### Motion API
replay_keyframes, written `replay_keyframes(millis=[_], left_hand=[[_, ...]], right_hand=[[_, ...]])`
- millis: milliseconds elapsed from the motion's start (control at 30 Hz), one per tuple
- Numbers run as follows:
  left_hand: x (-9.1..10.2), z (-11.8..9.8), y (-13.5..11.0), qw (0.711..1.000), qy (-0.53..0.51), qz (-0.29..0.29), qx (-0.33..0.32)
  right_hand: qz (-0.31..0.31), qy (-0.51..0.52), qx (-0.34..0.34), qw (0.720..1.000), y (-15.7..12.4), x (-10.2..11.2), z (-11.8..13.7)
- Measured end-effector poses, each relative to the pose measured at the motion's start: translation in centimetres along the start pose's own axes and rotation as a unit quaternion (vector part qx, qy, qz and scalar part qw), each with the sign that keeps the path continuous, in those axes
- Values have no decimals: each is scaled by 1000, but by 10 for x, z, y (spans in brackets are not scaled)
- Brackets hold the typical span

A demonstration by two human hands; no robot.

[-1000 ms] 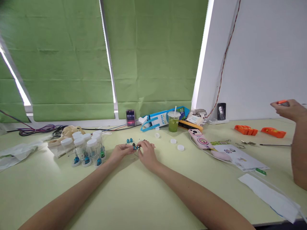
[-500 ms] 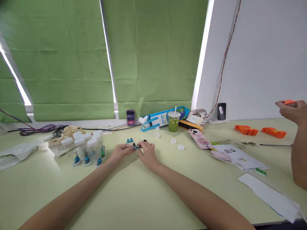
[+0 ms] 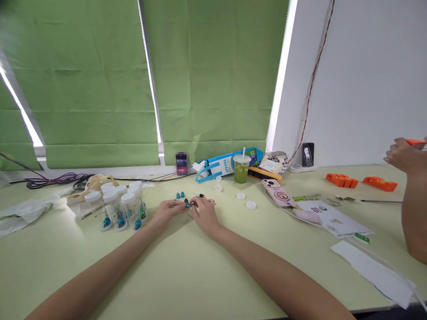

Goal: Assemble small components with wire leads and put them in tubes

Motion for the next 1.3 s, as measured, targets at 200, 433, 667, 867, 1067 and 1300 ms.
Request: replay_keyframes(millis=[200,433,667,867,1067,1300], left_hand=[[-1,-1,-1,1000,0,0,-4],[-2,-1,-2,1000,-2,0,2],[-1,0,-2,1000,-9,-2,3],[0,0,0,1000,-12,-3,-2],[0,1,0,1000,-13,1,-4],[2,2,1,1000,-12,-1,-9]], right_hand=[[2,-1,-3,1000,0,-1,-1],[5,0,-4,1000,0,1,1],[11,5,-8,1000,1,2,0],[3,7,-16,1000,0,2,1],[-6,11,-7,1000,0,4,0],[-2,19,4,1000,0,1,-2]])
Point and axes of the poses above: each hand's wrist, its own y-axis towards the middle knuckle, its own x-axis out of the back of the hand, z = x × y, the point moved 7 cm from there along y, towards the middle knuckle, and after that the axes turned 12 degrees about x, right-handed, at the moved point
